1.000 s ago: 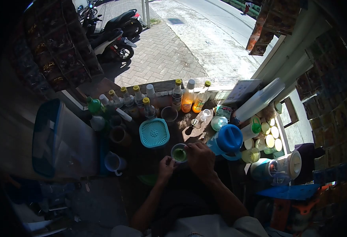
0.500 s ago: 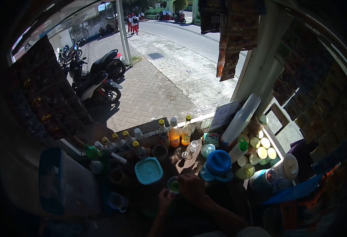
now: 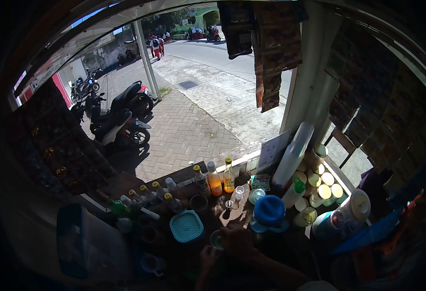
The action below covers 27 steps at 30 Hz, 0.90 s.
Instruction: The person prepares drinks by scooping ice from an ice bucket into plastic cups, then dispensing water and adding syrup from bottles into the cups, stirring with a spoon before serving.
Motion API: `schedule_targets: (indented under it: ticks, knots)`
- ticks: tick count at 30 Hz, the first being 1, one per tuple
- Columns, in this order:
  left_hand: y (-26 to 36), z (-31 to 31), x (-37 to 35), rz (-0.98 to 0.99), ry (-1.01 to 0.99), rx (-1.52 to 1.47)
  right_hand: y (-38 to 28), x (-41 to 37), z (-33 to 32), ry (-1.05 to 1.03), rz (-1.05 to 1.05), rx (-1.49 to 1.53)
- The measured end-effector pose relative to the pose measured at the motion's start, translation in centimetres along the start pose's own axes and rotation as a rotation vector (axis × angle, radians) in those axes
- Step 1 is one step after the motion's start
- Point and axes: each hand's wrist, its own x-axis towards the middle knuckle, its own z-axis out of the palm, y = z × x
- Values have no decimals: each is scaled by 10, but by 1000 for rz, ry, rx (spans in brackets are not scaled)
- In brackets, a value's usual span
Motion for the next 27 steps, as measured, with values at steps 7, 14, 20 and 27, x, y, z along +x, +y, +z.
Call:
schedule_targets:
  ticks: [7, 14, 20, 27]
  knots:
    - [-2, 3, 4, 34, 15, 11, 4, 1, -3, 60, -43, 68]
    - [-7, 5, 8, -4, 68, 11, 7, -4, -7, 40, -57, 57]
    - [-5, 4, -1, 14, 66, -11, -13, -27, -79, 146, -26, 169]
    - [-13, 26, -7, 424, 138, 508, 23, -53, -98, 344, 17, 224]
